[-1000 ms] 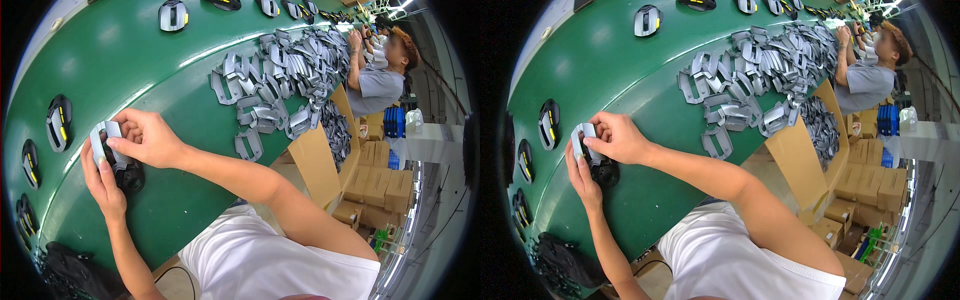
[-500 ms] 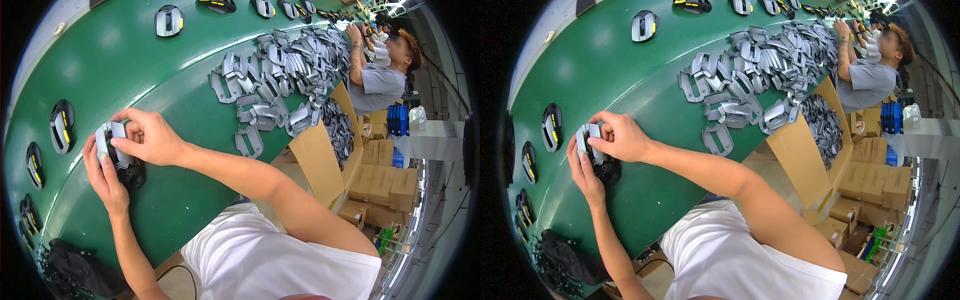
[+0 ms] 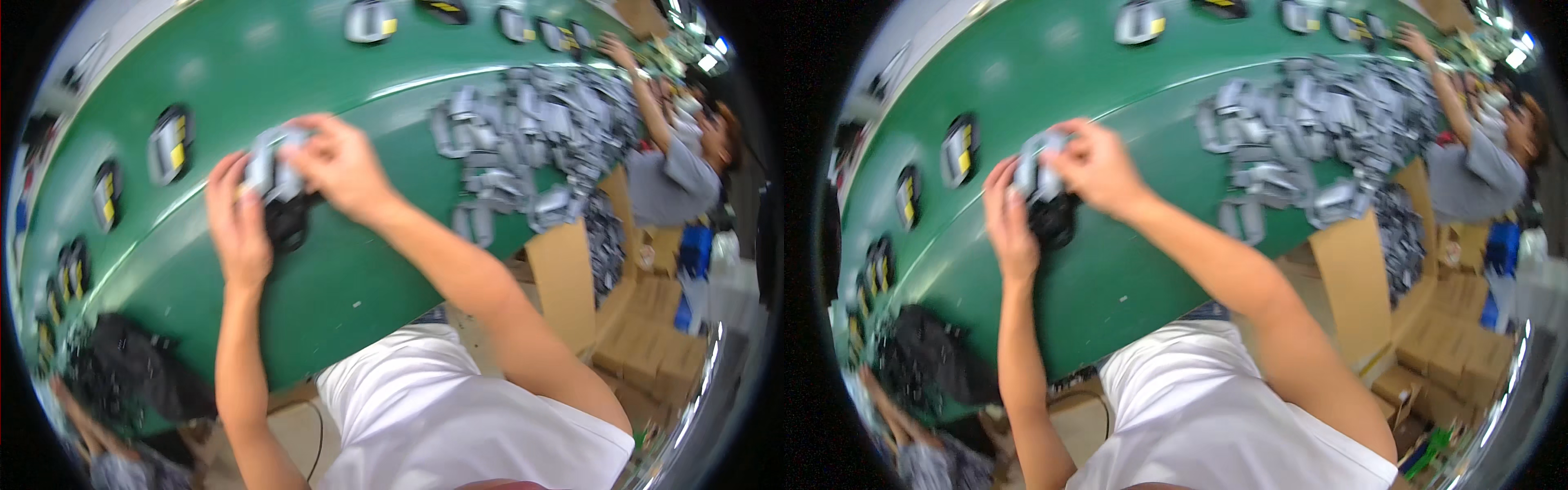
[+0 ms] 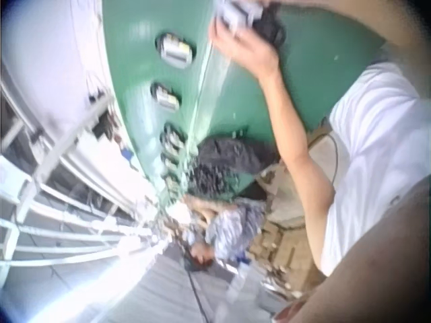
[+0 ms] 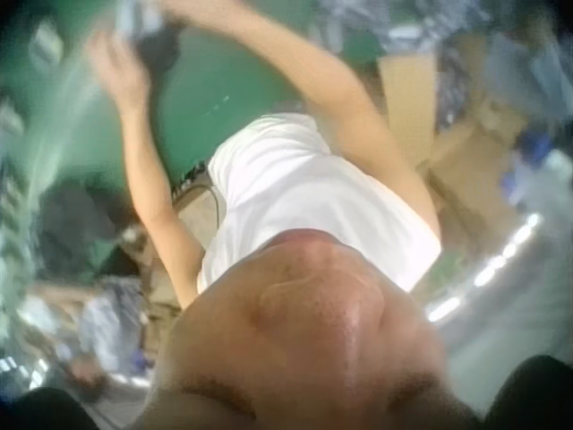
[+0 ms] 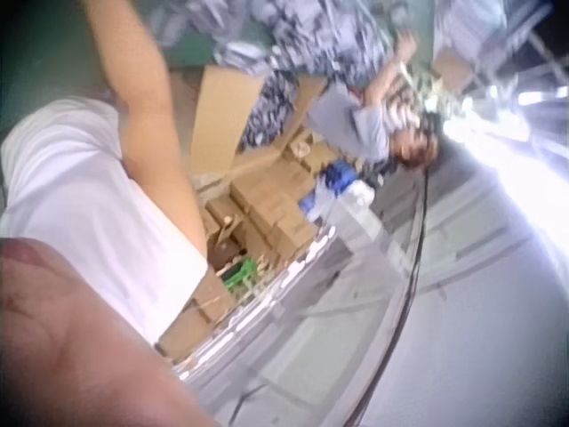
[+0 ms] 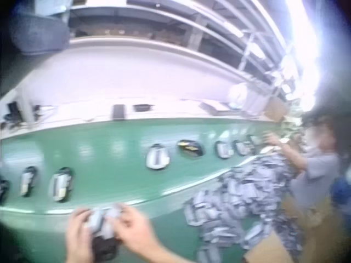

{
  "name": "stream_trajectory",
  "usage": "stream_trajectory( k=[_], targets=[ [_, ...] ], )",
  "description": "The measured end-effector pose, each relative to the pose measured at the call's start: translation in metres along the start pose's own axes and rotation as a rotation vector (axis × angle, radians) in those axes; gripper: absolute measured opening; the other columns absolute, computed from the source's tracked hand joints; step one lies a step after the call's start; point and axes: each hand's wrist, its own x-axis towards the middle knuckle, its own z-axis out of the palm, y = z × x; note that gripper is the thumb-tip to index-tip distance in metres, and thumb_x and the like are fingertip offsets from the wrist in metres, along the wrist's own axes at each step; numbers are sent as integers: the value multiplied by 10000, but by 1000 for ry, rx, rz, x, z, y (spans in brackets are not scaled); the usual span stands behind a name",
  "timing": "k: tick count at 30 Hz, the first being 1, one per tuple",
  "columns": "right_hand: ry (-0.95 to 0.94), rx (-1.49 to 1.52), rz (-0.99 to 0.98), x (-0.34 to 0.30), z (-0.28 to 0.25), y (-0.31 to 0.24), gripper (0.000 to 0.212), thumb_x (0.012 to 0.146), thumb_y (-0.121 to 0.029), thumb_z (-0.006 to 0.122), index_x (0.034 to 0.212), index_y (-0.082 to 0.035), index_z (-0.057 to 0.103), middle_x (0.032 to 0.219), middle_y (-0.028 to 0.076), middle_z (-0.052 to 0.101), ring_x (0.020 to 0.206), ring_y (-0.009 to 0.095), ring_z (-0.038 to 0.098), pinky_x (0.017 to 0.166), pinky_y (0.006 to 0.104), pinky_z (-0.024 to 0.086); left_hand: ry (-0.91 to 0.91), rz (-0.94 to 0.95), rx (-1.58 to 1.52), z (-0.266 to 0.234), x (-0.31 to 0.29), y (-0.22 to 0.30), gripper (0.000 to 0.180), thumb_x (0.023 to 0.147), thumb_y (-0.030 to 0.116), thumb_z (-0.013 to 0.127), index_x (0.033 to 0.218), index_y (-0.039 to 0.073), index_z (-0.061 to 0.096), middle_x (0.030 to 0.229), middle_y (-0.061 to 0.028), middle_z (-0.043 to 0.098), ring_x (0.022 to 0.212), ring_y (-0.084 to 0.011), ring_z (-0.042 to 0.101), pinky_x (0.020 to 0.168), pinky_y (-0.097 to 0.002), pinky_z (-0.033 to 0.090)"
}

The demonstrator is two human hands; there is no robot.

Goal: The person assembles computer mouse components by picking up plastic covers from a pile, fitting small plastic inserts into them, and snapping the assembled covers onto mouse bases along the conveyor line by hand.

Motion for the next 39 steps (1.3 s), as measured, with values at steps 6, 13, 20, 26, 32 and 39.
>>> stream_trajectory(
  k=[6,13,20,26,32,39],
  targets=[
    [31,70,-31,0,-4,-4,379,870,-159,646,1169,38,520,794,28,629,624,40,517,504,176,393,32,58,-127,5,5,0,371,915,243,465,1145,-41,529,1178,-198,478,1093,-329,493,952,-376,378],
    [-6,52,-65,-5,4,-4,382,878,-171,642,1188,24,532,773,24,622,628,36,495,523,177,377,58,38,-200,3,2,1,394,931,264,457,1149,-58,523,1178,-198,474,1063,-310,504,925,-359,396],
    [-181,-101,-62,-6,3,0,363,862,-155,657,1175,7,568,688,-19,576,566,31,455,500,185,358,87,34,-253,4,2,-5,377,938,259,444,1131,-50,542,1161,-183,486,1041,-292,514,910,-351,405],
    [-90,-238,-184,-3,1,3,234,863,-147,656,1046,0,640,576,-51,495,535,5,385,479,179,290,98,22,-293,10,3,-7,336,924,243,482,1113,-24,563,1118,-165,507,1005,-275,524,886,-340,415],
    [-86,-216,-163,-6,2,7,228,877,-144,641,1044,11,622,621,-37,543,551,4,421,487,166,297,106,33,-261,10,3,-7,335,921,251,489,1095,-23,574,1086,-169,515,976,-282,536,866,-341,424],
    [-15,-6,-103,-8,5,-3,228,882,-109,624,1069,17,592,678,4,589,576,38,487,514,170,369,122,13,-291,9,3,-6,349,926,266,488,1094,-29,570,1084,-177,519,973,-286,541,860,-343,427]
  ],
)
